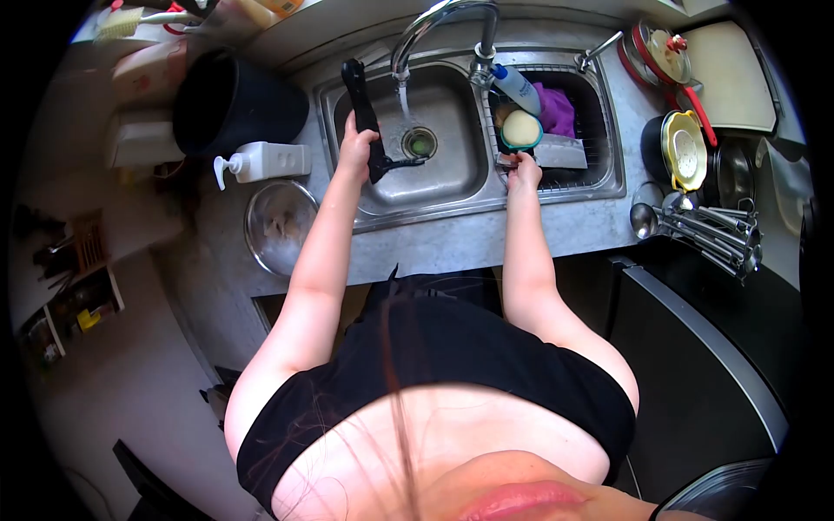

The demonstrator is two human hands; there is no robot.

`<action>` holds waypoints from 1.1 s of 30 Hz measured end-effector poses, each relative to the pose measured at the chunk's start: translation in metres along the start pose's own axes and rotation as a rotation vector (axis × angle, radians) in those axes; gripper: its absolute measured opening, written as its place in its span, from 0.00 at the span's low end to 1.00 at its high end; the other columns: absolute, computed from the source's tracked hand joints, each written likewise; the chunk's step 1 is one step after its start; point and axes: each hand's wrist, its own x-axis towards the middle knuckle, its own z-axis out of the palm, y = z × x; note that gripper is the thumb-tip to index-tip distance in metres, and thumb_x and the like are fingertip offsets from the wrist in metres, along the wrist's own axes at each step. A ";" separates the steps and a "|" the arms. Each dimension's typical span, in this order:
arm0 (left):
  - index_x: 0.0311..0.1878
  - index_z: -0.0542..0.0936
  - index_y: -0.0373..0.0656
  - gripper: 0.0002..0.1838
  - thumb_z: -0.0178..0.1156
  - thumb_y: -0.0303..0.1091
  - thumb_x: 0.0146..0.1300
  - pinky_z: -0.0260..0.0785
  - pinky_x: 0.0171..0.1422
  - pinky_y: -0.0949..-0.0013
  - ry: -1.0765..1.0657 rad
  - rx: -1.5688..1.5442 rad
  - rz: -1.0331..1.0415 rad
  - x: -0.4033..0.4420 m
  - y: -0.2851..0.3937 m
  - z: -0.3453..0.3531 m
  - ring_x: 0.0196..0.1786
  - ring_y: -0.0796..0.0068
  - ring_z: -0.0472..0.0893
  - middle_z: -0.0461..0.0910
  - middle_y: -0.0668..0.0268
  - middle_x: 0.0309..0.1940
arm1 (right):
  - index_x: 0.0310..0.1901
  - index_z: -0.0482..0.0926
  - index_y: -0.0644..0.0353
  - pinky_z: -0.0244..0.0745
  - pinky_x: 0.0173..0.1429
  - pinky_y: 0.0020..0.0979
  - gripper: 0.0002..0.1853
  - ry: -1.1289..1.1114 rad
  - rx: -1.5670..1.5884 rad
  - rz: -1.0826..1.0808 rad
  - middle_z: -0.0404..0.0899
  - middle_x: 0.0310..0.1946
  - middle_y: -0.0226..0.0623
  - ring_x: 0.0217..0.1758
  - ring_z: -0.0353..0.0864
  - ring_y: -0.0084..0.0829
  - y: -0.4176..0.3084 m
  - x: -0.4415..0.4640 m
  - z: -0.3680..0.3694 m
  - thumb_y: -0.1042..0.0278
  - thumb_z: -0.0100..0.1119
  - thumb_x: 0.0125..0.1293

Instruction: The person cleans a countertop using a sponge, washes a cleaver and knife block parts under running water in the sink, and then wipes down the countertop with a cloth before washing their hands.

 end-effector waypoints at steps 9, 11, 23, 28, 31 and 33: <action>0.56 0.66 0.40 0.22 0.52 0.17 0.57 0.77 0.52 0.55 -0.094 -0.226 -0.275 -0.033 -0.021 -0.051 0.46 0.61 0.82 0.79 0.54 0.46 | 0.29 0.73 0.55 0.69 0.28 0.24 0.14 -0.108 0.142 -0.030 0.71 0.20 0.25 0.23 0.70 0.22 -0.031 -0.017 -0.047 0.58 0.56 0.71; 0.58 0.67 0.41 0.19 0.53 0.20 0.63 0.78 0.52 0.56 -0.057 -0.275 -0.330 -0.039 -0.026 -0.063 0.47 0.63 0.82 0.79 0.57 0.46 | 0.31 0.72 0.54 0.67 0.25 0.24 0.12 -0.114 -0.001 -0.096 0.70 0.20 0.25 0.22 0.69 0.20 -0.039 -0.074 -0.055 0.60 0.56 0.72; 0.58 0.73 0.37 0.28 0.50 0.16 0.48 0.70 0.56 0.60 0.131 0.376 -0.280 0.046 -0.145 -0.089 0.49 0.58 0.78 0.79 0.57 0.45 | 0.39 0.73 0.59 0.68 0.24 0.23 0.11 -0.501 -0.771 -0.233 0.71 0.21 0.26 0.19 0.69 0.18 -0.014 -0.202 -0.075 0.63 0.63 0.66; 0.62 0.73 0.39 0.30 0.54 0.20 0.51 0.69 0.61 0.60 0.174 0.439 -0.258 0.096 -0.224 -0.104 0.57 0.56 0.78 0.80 0.53 0.53 | 0.38 0.74 0.61 0.67 0.23 0.22 0.08 -0.636 -0.761 -0.001 0.72 0.21 0.27 0.17 0.68 0.19 0.009 -0.195 -0.011 0.67 0.63 0.65; 0.64 0.72 0.41 0.29 0.55 0.25 0.55 0.68 0.64 0.58 0.226 0.707 -0.253 0.093 -0.236 -0.105 0.61 0.52 0.76 0.77 0.50 0.57 | 0.36 0.74 0.59 0.66 0.23 0.20 0.09 -0.722 -0.795 0.052 0.72 0.20 0.26 0.18 0.69 0.18 0.016 -0.185 0.022 0.66 0.63 0.65; 0.65 0.70 0.43 0.29 0.55 0.29 0.57 0.67 0.66 0.57 0.315 1.003 -0.305 0.072 -0.193 -0.093 0.63 0.50 0.74 0.74 0.49 0.60 | 0.35 0.74 0.58 0.66 0.23 0.20 0.10 -0.806 -0.815 0.034 0.72 0.20 0.25 0.18 0.69 0.17 0.019 -0.170 0.036 0.64 0.65 0.64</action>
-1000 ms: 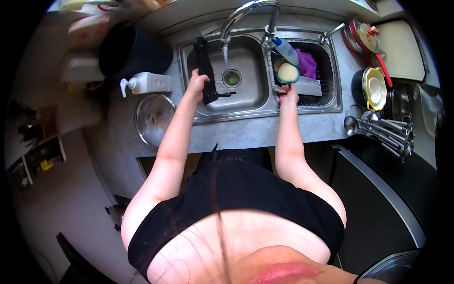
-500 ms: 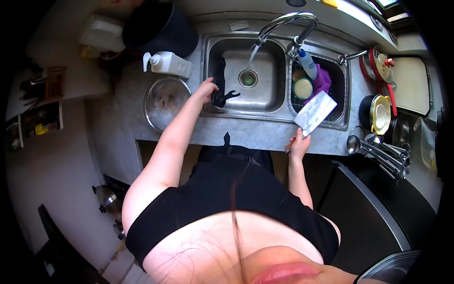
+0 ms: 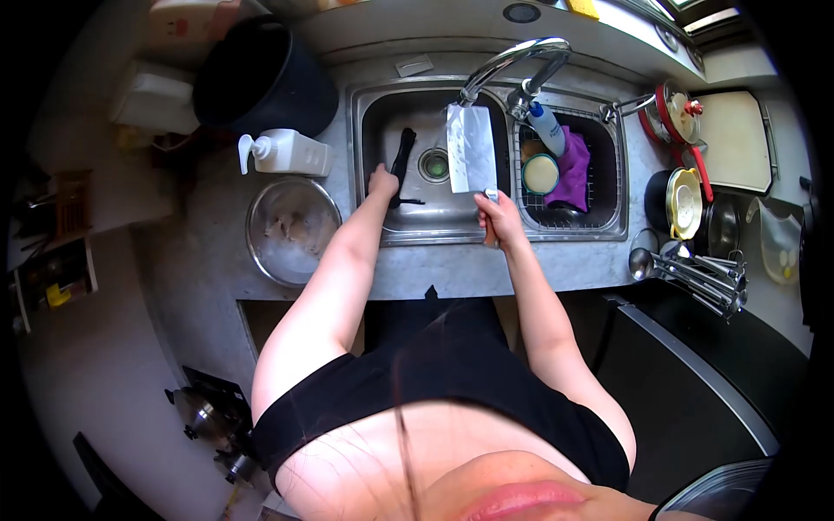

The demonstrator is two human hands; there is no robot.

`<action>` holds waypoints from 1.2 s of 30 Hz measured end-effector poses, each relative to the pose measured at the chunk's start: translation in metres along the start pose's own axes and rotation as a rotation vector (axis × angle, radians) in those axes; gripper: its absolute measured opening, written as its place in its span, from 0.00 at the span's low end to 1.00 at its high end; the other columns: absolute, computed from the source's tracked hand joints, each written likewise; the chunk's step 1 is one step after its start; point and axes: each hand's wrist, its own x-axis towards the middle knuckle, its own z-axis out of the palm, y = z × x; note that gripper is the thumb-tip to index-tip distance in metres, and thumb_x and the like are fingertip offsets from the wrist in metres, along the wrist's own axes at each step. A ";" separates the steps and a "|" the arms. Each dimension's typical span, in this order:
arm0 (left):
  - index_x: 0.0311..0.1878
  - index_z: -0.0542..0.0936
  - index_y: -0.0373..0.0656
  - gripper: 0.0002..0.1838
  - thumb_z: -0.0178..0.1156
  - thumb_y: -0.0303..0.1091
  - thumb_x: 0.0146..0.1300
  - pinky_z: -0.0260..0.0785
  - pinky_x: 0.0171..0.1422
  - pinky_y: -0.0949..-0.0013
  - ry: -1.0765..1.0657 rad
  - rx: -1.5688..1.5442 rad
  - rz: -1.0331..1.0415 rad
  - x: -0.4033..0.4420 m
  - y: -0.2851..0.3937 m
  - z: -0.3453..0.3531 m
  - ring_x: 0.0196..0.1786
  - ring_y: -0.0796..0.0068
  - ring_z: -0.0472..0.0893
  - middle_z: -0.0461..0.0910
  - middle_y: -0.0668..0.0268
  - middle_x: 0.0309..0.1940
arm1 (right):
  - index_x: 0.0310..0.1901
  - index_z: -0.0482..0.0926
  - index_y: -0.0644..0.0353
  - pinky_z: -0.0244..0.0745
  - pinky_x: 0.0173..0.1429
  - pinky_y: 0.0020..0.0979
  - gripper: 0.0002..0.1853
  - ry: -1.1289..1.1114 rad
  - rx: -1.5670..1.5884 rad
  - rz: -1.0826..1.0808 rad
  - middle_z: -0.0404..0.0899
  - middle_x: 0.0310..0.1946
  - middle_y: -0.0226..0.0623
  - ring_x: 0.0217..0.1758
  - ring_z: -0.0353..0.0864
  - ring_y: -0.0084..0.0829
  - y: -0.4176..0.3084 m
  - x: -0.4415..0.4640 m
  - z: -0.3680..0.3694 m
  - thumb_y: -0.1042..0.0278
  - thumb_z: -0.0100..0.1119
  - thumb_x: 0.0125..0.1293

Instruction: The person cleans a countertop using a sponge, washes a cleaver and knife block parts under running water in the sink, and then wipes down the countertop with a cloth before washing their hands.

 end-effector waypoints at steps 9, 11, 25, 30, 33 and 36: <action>0.61 0.70 0.37 0.23 0.56 0.27 0.61 0.57 0.71 0.58 0.460 -0.541 0.683 -0.099 0.091 -0.104 0.65 0.51 0.68 0.70 0.50 0.61 | 0.35 0.74 0.59 0.65 0.22 0.20 0.10 -0.157 -0.097 -0.027 0.71 0.19 0.25 0.18 0.68 0.16 -0.013 0.054 -0.003 0.67 0.67 0.61; 0.61 0.69 0.38 0.24 0.59 0.27 0.60 0.56 0.72 0.56 0.584 -0.457 0.775 -0.116 0.104 -0.120 0.66 0.51 0.66 0.68 0.50 0.62 | 0.36 0.74 0.60 0.66 0.22 0.21 0.11 -0.136 -0.117 -0.067 0.71 0.19 0.26 0.18 0.69 0.17 -0.018 0.058 0.004 0.68 0.68 0.60; 0.49 0.72 0.39 0.16 0.54 0.43 0.71 0.71 0.43 0.70 -0.431 -1.022 0.196 -0.136 0.152 -0.057 0.36 0.77 0.76 0.78 0.67 0.34 | 0.51 0.66 0.66 0.78 0.37 0.46 0.19 0.203 -1.294 -0.685 0.80 0.32 0.57 0.36 0.84 0.49 -0.046 0.054 0.059 0.68 0.55 0.60; 0.45 0.75 0.38 0.10 0.55 0.34 0.67 0.72 0.46 0.67 -0.375 -1.154 0.272 -0.131 0.158 -0.050 0.40 0.73 0.80 0.81 0.64 0.39 | 0.51 0.67 0.66 0.78 0.39 0.45 0.20 0.112 -1.362 -0.865 0.82 0.30 0.47 0.37 0.85 0.44 -0.055 0.036 0.056 0.68 0.55 0.59; 0.49 0.73 0.39 0.10 0.55 0.32 0.68 0.73 0.48 0.64 -0.469 -1.305 0.154 -0.122 0.145 -0.042 0.43 0.69 0.80 0.81 0.64 0.40 | 0.47 0.74 0.58 0.76 0.39 0.47 0.15 0.025 -1.282 -0.775 0.83 0.33 0.43 0.38 0.84 0.44 -0.066 0.021 0.048 0.62 0.57 0.61; 0.53 0.70 0.44 0.10 0.52 0.32 0.70 0.75 0.45 0.62 -0.511 -1.356 0.080 -0.123 0.136 -0.035 0.38 0.69 0.81 0.80 0.64 0.37 | 0.41 0.81 0.58 0.78 0.41 0.40 0.12 0.072 -1.093 -0.679 0.84 0.36 0.42 0.39 0.84 0.43 -0.081 0.012 0.036 0.59 0.60 0.62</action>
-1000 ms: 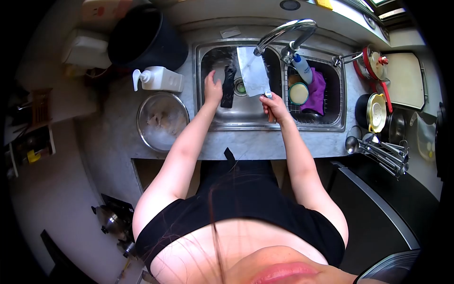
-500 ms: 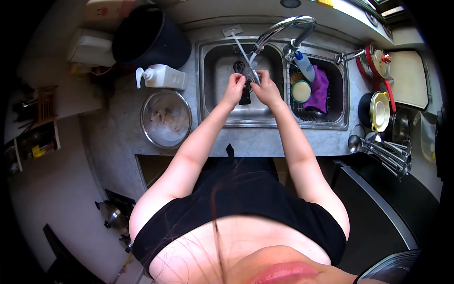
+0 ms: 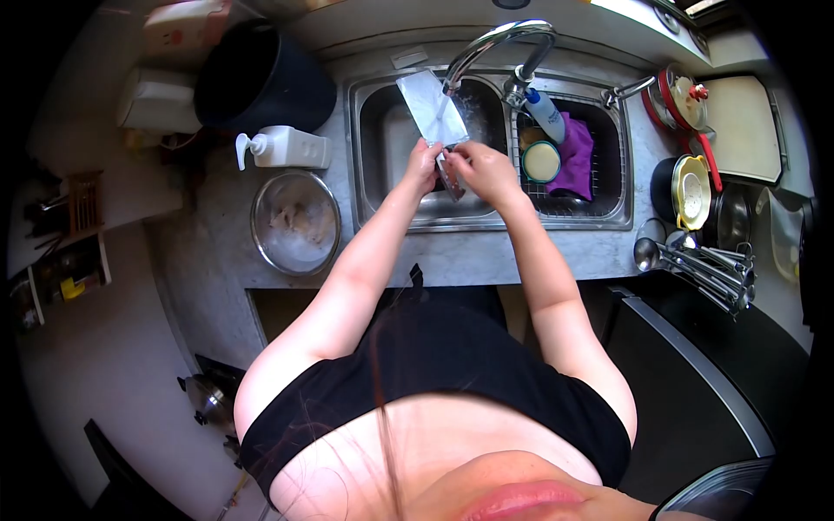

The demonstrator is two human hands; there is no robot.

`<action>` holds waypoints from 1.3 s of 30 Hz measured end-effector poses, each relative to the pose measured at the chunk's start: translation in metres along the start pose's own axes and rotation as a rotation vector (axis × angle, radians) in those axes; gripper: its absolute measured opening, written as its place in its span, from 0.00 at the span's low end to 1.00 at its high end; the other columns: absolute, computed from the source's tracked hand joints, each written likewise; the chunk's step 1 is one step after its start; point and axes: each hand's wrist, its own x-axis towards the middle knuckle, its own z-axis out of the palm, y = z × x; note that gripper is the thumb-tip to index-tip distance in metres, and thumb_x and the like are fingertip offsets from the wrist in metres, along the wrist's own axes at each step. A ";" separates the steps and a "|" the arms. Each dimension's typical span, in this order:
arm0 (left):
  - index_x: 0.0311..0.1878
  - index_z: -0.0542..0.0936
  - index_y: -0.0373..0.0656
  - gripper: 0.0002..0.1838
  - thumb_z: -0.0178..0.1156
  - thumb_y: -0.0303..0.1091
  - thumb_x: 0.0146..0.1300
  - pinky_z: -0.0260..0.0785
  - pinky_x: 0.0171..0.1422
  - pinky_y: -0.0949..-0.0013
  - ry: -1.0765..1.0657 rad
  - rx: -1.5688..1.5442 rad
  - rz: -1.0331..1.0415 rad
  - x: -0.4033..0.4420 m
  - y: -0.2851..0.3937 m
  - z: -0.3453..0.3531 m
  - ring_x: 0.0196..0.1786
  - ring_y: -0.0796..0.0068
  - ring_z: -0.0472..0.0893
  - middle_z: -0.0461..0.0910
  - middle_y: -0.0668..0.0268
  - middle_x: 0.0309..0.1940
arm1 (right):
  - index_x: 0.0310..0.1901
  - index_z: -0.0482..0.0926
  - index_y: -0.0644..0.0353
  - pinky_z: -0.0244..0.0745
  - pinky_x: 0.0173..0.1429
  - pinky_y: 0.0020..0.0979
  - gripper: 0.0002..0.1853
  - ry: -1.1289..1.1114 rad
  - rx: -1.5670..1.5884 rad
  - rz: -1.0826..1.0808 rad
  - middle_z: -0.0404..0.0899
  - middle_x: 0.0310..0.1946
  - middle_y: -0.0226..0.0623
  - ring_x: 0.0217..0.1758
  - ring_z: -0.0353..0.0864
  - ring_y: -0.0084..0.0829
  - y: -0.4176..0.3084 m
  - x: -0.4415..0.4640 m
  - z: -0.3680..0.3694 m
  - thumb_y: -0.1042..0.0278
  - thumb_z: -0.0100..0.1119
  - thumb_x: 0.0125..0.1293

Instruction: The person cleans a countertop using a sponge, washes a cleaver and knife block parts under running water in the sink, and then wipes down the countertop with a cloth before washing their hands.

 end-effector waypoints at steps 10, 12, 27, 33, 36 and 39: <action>0.43 0.64 0.53 0.17 0.56 0.54 0.69 0.63 0.21 0.74 -0.143 0.036 0.021 0.016 0.015 0.011 0.16 0.80 0.66 0.66 0.71 0.19 | 0.45 0.80 0.63 0.76 0.43 0.26 0.08 0.347 0.579 0.203 0.83 0.35 0.36 0.37 0.84 0.26 0.047 -0.022 -0.013 0.71 0.56 0.67; 0.44 0.65 0.53 0.18 0.56 0.55 0.68 0.63 0.20 0.74 -0.141 0.075 0.065 0.028 0.020 0.017 0.15 0.80 0.66 0.67 0.70 0.18 | 0.45 0.80 0.64 0.75 0.43 0.23 0.08 0.348 0.591 0.220 0.83 0.35 0.33 0.38 0.82 0.21 0.050 -0.031 -0.017 0.73 0.55 0.68; 0.40 0.68 0.50 0.05 0.53 0.38 0.71 0.64 0.23 0.71 -0.192 0.224 0.156 0.044 0.067 0.061 0.18 0.78 0.66 0.66 0.72 0.20 | 0.45 0.80 0.64 0.75 0.41 0.21 0.08 0.341 0.649 0.324 0.83 0.32 0.31 0.34 0.80 0.18 0.077 -0.069 -0.019 0.73 0.55 0.69; 0.39 0.69 0.46 0.07 0.57 0.36 0.68 0.63 0.23 0.73 -0.182 0.475 0.007 0.010 0.078 0.040 0.19 0.81 0.67 0.67 0.72 0.21 | 0.45 0.80 0.64 0.74 0.41 0.21 0.09 0.264 0.725 0.382 0.83 0.33 0.31 0.34 0.78 0.17 0.086 -0.071 -0.007 0.72 0.55 0.68; 0.39 0.69 0.45 0.07 0.56 0.34 0.67 0.63 0.23 0.73 -0.086 0.616 -0.017 -0.016 0.087 0.029 0.20 0.81 0.68 0.68 0.72 0.21 | 0.46 0.79 0.65 0.74 0.42 0.22 0.11 0.129 0.708 0.472 0.82 0.34 0.33 0.35 0.78 0.19 0.109 -0.067 0.015 0.69 0.57 0.67; 0.43 0.71 0.37 0.11 0.57 0.33 0.63 0.66 0.24 0.67 0.008 0.922 0.042 -0.024 0.089 0.002 0.21 0.76 0.72 0.73 0.64 0.21 | 0.50 0.78 0.64 0.75 0.53 0.34 0.18 -0.077 0.428 0.496 0.83 0.41 0.44 0.46 0.82 0.39 0.138 -0.051 0.052 0.62 0.60 0.62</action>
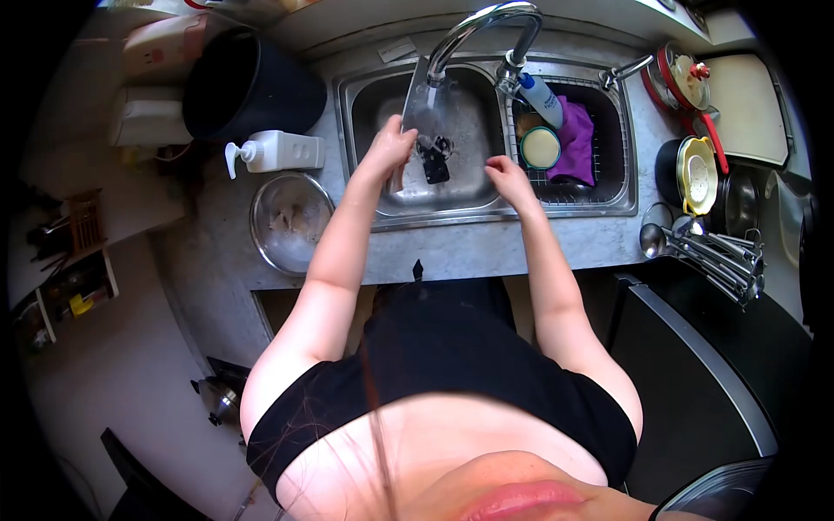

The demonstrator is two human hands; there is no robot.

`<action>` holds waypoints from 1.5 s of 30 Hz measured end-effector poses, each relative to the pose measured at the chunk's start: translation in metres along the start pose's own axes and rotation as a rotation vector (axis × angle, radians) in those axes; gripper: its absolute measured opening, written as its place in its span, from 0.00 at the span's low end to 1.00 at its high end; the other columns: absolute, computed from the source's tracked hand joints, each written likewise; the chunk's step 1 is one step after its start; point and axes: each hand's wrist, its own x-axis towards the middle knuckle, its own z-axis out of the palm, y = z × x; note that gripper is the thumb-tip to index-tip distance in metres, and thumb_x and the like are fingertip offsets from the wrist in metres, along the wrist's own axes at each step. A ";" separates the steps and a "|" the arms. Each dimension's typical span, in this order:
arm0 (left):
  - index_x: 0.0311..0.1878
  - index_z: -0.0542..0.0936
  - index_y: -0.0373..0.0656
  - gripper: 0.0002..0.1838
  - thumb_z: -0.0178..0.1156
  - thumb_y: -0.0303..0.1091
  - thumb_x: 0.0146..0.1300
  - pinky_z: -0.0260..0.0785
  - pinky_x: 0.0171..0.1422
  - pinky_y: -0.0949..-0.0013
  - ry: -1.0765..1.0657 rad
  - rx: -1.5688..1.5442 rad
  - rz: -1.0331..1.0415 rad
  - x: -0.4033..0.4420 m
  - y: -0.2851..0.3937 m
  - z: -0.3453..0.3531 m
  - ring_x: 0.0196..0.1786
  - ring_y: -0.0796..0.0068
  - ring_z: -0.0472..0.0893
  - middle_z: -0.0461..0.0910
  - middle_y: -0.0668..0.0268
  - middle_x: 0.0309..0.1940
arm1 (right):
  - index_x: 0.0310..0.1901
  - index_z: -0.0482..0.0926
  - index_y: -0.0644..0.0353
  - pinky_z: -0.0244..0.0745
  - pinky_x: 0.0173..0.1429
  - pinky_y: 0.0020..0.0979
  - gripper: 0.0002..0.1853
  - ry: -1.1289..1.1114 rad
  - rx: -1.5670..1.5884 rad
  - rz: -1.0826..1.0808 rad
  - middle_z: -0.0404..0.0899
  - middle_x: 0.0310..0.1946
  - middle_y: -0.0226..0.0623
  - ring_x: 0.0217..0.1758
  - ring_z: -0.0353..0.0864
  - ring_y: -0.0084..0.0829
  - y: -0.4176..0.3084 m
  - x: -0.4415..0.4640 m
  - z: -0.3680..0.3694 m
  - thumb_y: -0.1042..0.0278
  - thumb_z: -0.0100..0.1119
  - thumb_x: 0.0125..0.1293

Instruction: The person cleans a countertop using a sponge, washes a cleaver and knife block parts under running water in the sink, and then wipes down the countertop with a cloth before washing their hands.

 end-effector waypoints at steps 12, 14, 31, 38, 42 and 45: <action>0.49 0.69 0.32 0.19 0.56 0.38 0.63 0.68 0.56 0.49 0.115 0.381 -0.081 -0.021 -0.045 -0.034 0.52 0.35 0.77 0.78 0.35 0.45 | 0.58 0.76 0.56 0.73 0.59 0.42 0.23 -0.319 -0.537 0.084 0.81 0.51 0.49 0.55 0.79 0.50 0.056 0.090 0.155 0.65 0.58 0.59; 0.50 0.69 0.32 0.19 0.55 0.38 0.63 0.69 0.55 0.49 0.101 0.359 -0.078 -0.021 -0.050 -0.033 0.51 0.36 0.77 0.78 0.35 0.44 | 0.58 0.74 0.59 0.73 0.59 0.43 0.23 -0.365 -0.538 0.083 0.80 0.51 0.51 0.56 0.79 0.52 0.055 0.087 0.160 0.66 0.56 0.59; 0.52 0.64 0.32 0.16 0.47 0.33 0.66 0.70 0.51 0.43 0.178 0.563 -0.132 0.043 -0.127 0.053 0.44 0.34 0.79 0.79 0.34 0.39 | 0.54 0.76 0.63 0.75 0.49 0.32 0.20 -0.068 -0.001 0.034 0.83 0.39 0.41 0.42 0.82 0.34 0.020 0.008 0.087 0.63 0.59 0.63; 0.50 0.64 0.31 0.16 0.48 0.33 0.65 0.70 0.49 0.42 0.202 0.575 -0.047 0.054 -0.141 0.061 0.41 0.34 0.79 0.79 0.35 0.36 | 0.53 0.77 0.62 0.76 0.49 0.34 0.19 -0.037 0.061 0.048 0.84 0.38 0.42 0.43 0.83 0.38 0.023 -0.003 0.078 0.62 0.58 0.64; 0.51 0.65 0.33 0.17 0.49 0.34 0.64 0.70 0.51 0.43 0.172 0.589 -0.077 0.057 -0.144 0.061 0.44 0.34 0.79 0.78 0.35 0.38 | 0.54 0.77 0.65 0.74 0.51 0.28 0.18 -0.041 0.081 0.079 0.83 0.40 0.39 0.44 0.81 0.28 0.016 -0.008 0.070 0.66 0.59 0.65; 0.53 0.67 0.34 0.19 0.51 0.34 0.61 0.70 0.56 0.46 0.196 0.626 -0.067 0.060 -0.146 0.064 0.50 0.35 0.77 0.75 0.34 0.46 | 0.53 0.77 0.65 0.74 0.51 0.27 0.17 -0.037 0.111 0.087 0.83 0.40 0.39 0.44 0.81 0.28 0.018 -0.009 0.068 0.67 0.59 0.65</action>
